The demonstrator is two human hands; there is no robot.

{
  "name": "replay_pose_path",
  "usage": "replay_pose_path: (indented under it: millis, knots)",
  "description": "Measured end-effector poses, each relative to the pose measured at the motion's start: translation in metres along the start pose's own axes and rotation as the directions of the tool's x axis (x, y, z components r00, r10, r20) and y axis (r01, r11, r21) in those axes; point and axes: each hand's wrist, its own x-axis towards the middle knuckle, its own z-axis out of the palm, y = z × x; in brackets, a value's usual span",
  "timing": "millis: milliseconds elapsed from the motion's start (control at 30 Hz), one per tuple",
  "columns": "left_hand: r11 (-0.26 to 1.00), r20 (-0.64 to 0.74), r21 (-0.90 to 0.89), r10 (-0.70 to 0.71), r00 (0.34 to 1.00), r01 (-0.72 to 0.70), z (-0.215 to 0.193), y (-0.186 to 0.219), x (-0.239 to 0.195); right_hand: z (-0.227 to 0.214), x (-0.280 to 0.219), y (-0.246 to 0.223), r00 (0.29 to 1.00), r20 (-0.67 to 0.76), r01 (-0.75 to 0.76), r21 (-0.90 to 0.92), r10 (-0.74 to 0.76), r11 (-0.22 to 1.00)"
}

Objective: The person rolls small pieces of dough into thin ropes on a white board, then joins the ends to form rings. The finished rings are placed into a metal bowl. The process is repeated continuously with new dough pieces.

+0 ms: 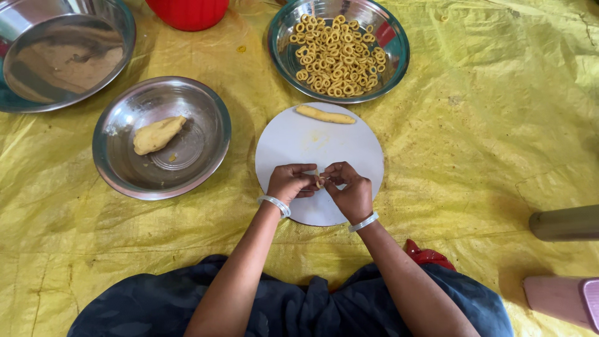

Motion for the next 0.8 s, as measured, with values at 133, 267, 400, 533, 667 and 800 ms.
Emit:
replay_pose_path:
  millis: [133, 267, 400, 533, 667, 800]
  knots:
    - [0.999, 0.035, 0.048, -0.002, 0.999, 0.001, -0.001, 0.007, -0.005, -0.002, 0.000, -0.005, 0.999, 0.006, 0.043, -0.006, -0.043, 0.999]
    - [0.994, 0.040, 0.108, -0.021, 0.999, 0.016, -0.002, 0.012, -0.006, -0.004, -0.002, -0.008, 0.997, 0.041, 0.059, -0.023, -0.058, 0.998]
    - [0.988, 0.063, 0.156, -0.012, 0.998, 0.002, -0.003, 0.015, -0.006, -0.005, -0.003, -0.011, 0.992, 0.077, 0.100, -0.007, -0.100, 0.995]
    - [0.979, 0.106, 0.203, -0.030, 0.994, 0.008, -0.005, 0.017, -0.009, -0.013, 0.004, -0.009, 0.980, 0.170, 0.119, -0.074, -0.105, 0.990]
    - [0.990, 0.172, 0.112, -0.103, 0.980, 0.084, -0.009, 0.022, -0.011, -0.030, 0.018, -0.004, 0.955, 0.284, 0.071, 0.045, -0.081, 0.996]
    - [0.988, 0.298, 0.128, -0.118, 0.947, 0.083, -0.011, 0.023, -0.012, -0.037, 0.019, -0.005, 0.920, 0.312, 0.231, 0.053, -0.236, 0.972]
